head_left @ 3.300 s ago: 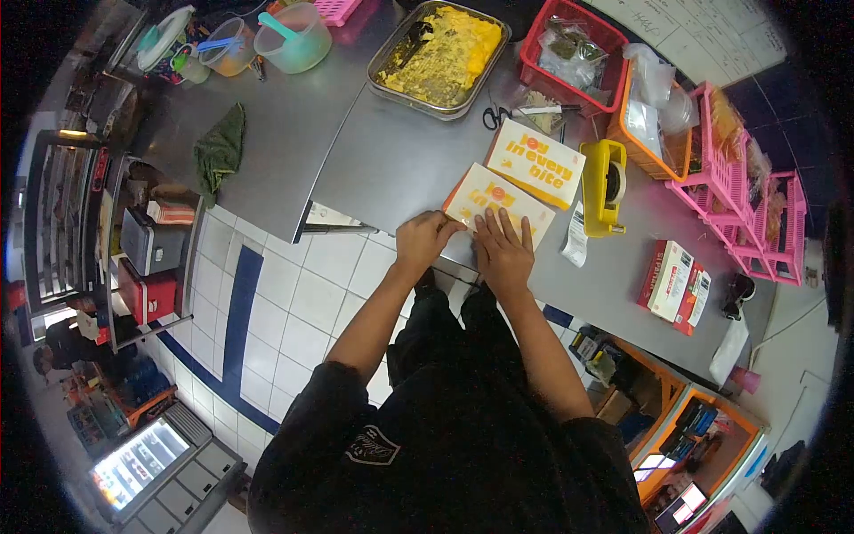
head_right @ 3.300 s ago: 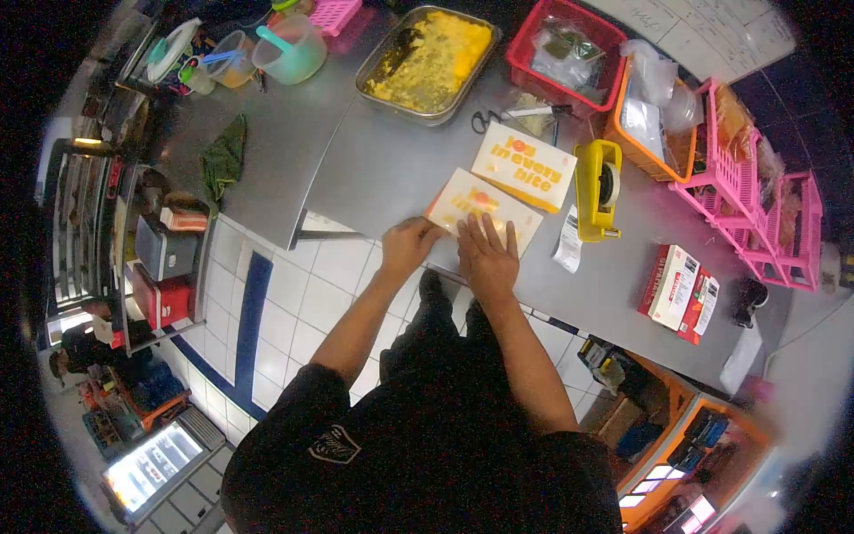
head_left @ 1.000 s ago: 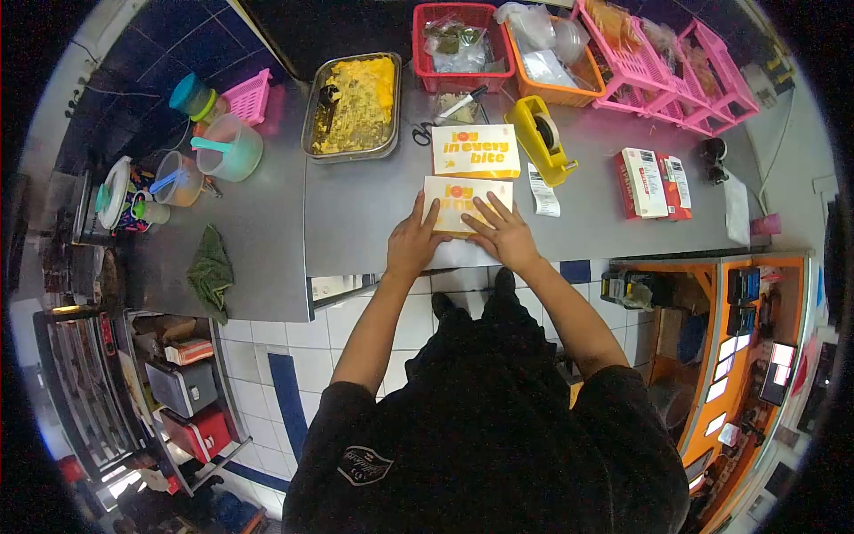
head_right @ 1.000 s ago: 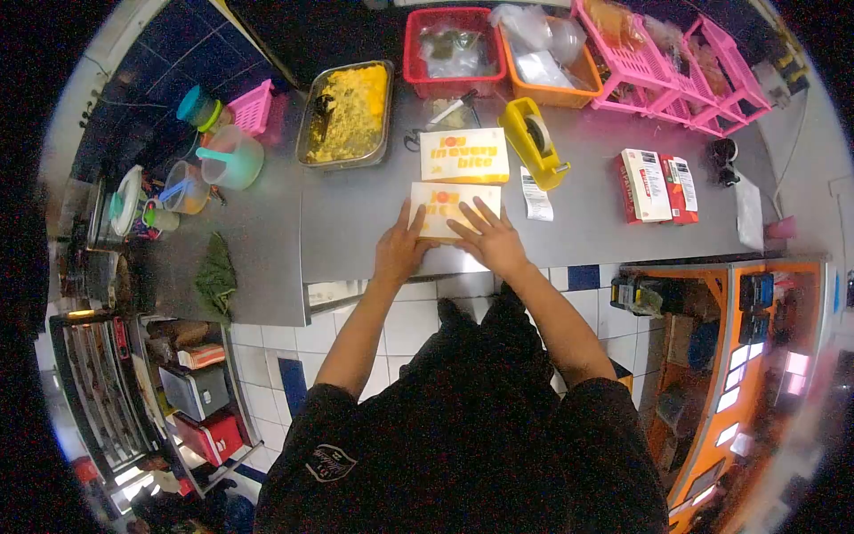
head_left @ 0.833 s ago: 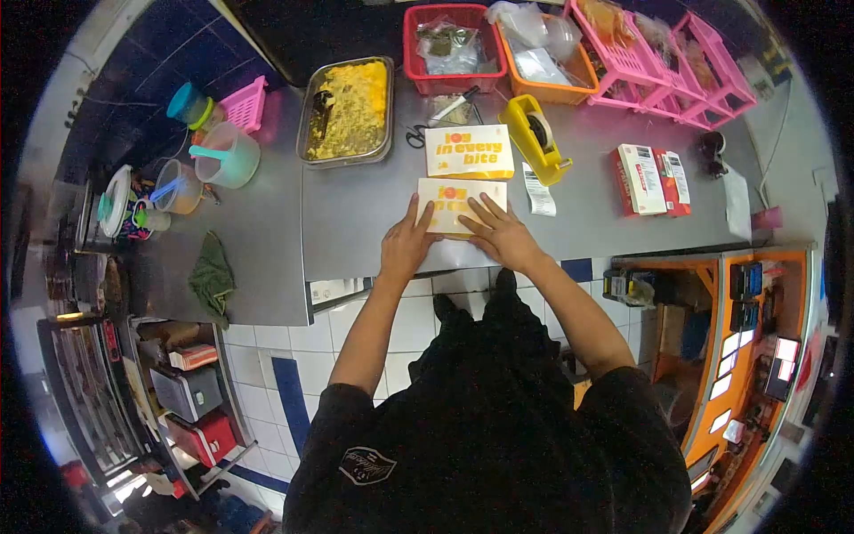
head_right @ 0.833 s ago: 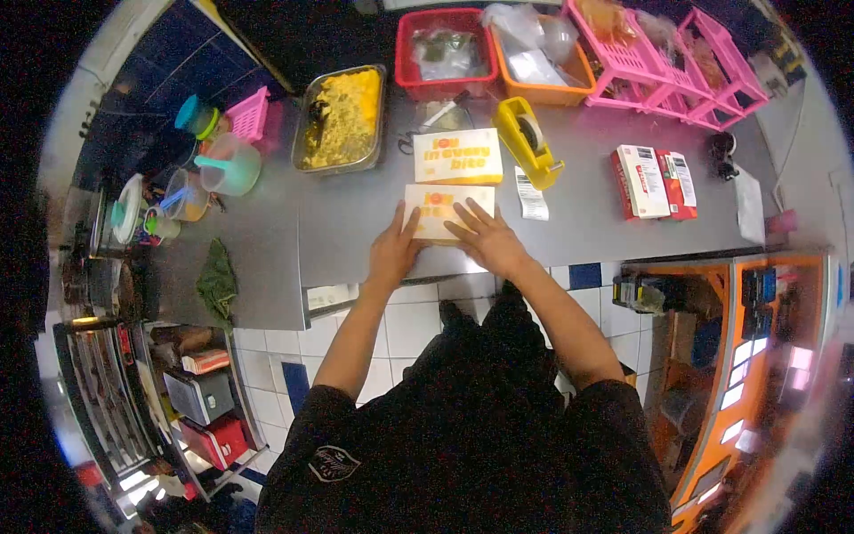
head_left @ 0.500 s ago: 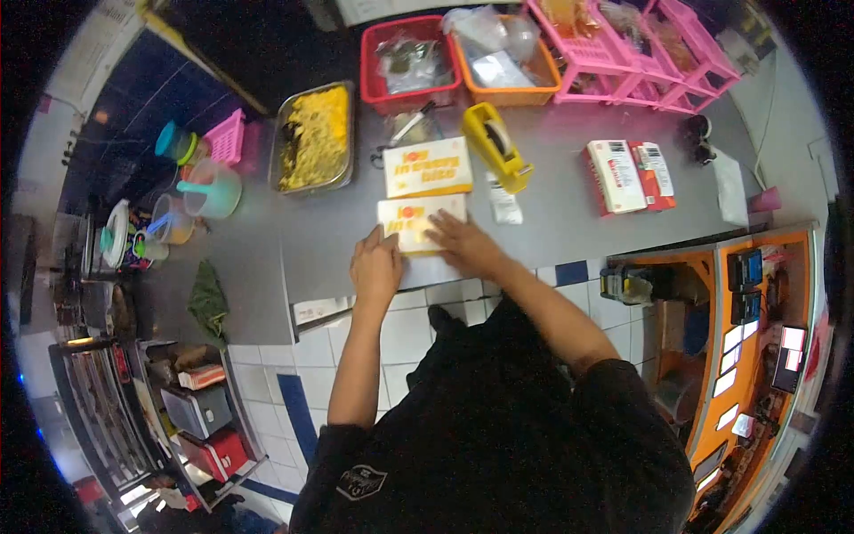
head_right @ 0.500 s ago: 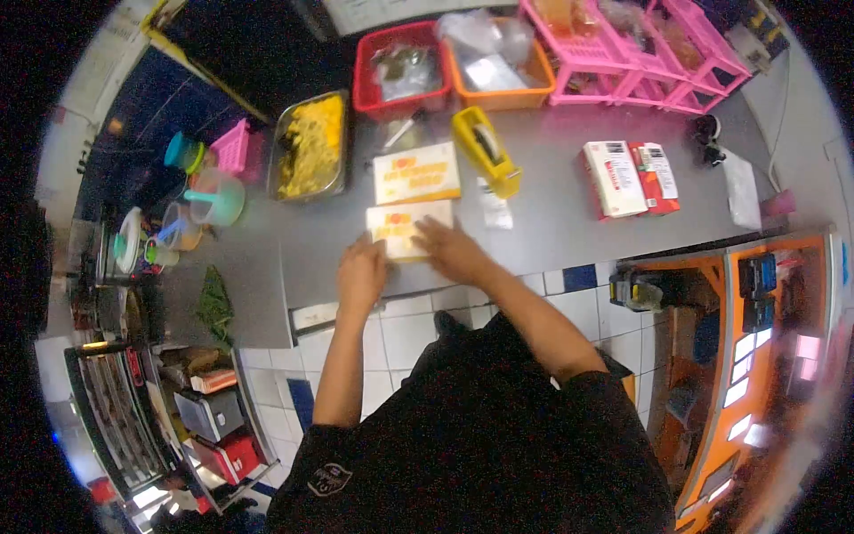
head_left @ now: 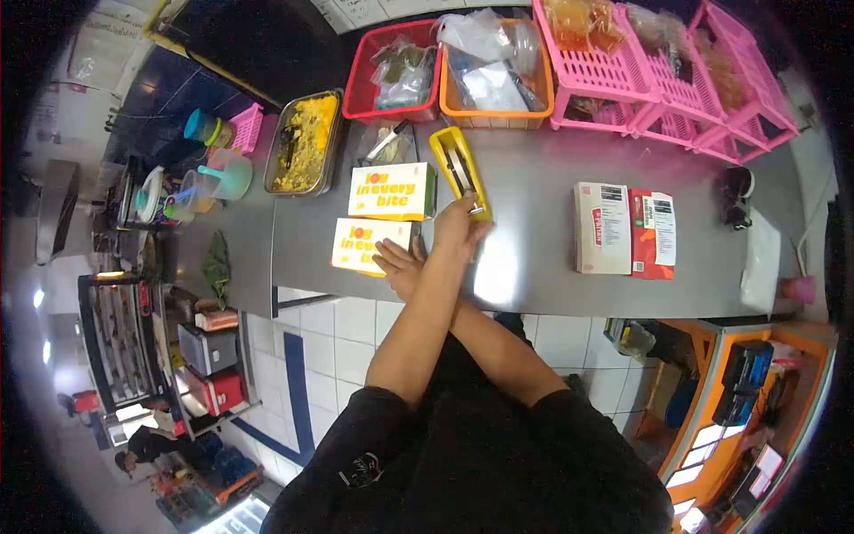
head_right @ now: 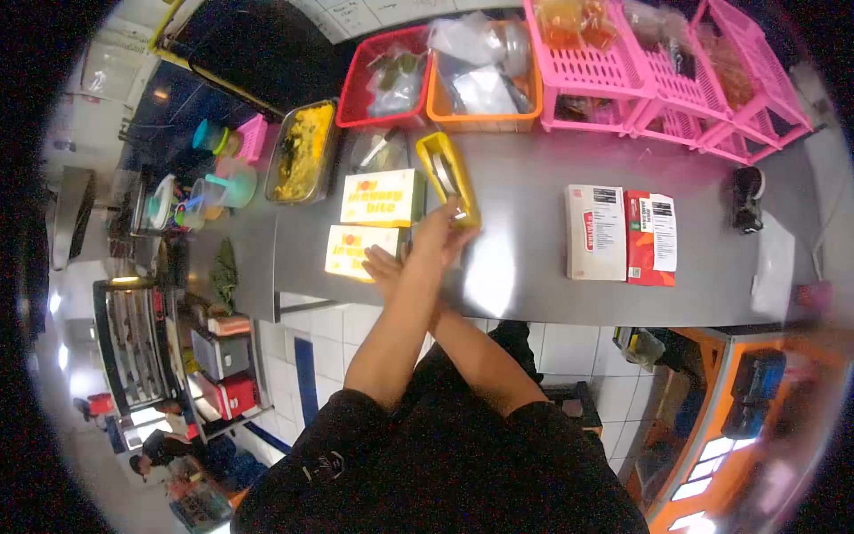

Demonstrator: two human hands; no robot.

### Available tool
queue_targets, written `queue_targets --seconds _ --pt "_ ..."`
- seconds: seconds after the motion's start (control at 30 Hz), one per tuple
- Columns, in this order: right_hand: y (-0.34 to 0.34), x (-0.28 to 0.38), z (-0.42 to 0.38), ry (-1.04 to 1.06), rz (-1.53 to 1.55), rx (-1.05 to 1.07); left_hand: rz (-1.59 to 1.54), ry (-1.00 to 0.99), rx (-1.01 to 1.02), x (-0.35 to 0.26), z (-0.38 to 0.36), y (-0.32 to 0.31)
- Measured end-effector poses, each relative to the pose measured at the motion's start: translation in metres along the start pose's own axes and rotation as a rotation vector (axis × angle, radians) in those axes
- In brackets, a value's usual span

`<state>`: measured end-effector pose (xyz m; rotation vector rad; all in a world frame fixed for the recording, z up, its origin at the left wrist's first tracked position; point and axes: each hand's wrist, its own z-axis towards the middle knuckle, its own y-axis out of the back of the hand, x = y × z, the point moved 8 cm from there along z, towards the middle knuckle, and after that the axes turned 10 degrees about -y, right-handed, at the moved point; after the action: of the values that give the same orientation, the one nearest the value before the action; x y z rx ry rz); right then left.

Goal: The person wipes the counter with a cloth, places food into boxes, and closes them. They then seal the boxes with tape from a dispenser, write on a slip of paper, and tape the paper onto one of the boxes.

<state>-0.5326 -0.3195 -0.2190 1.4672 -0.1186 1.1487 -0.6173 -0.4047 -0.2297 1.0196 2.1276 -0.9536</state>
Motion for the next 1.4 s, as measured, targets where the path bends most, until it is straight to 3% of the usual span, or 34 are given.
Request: queue_targets --seconds 0.07,0.2,0.3,0.37,0.43,0.5,0.57,0.63,0.7,0.9,1.03,1.4 --pt "0.000 -0.003 0.000 0.005 0.041 0.011 -0.063 -0.209 0.037 -0.020 -0.030 -0.012" --pt "0.024 0.003 0.001 0.047 0.016 -0.078 0.009 -0.388 0.038 0.013 -0.033 0.006" --pt "0.027 0.002 0.004 0.048 0.043 -0.129 0.856 -0.833 -0.110 -0.017 -0.044 0.004" --pt "0.029 0.001 0.002 0.049 0.071 -0.138 1.045 -0.561 -0.101 0.015 -0.026 0.028" --pt "0.034 0.001 0.003 0.058 0.069 -0.147 1.068 -0.472 -0.118 -0.001 -0.053 0.030" --pt "0.030 0.004 0.000 0.070 0.056 -0.120 1.121 -0.685 -0.087 -0.031 -0.090 0.029" --pt "0.027 0.003 -0.001 0.072 -0.017 -0.175 1.359 -1.250 -0.186 -0.074 -0.136 0.047" --pt "0.022 -0.001 -0.001 0.085 -0.073 -0.223 0.675 -0.791 -0.036 -0.075 -0.126 0.115" --pt "0.026 0.002 0.000 0.044 0.024 -0.127 0.345 -0.476 -0.106 -0.085 -0.128 0.159" --pt "0.028 0.011 0.004 0.005 -0.038 -0.189 0.236 -0.474 -0.231 -0.086 -0.093 0.220" --pt "0.027 0.012 0.002 -0.008 -0.034 -0.198 0.340 -0.319 -0.300 -0.054 -0.074 0.246" --pt "0.026 0.014 0.004 -0.051 -0.071 -0.172 0.439 -0.410 -0.158 -0.054 -0.059 0.261"
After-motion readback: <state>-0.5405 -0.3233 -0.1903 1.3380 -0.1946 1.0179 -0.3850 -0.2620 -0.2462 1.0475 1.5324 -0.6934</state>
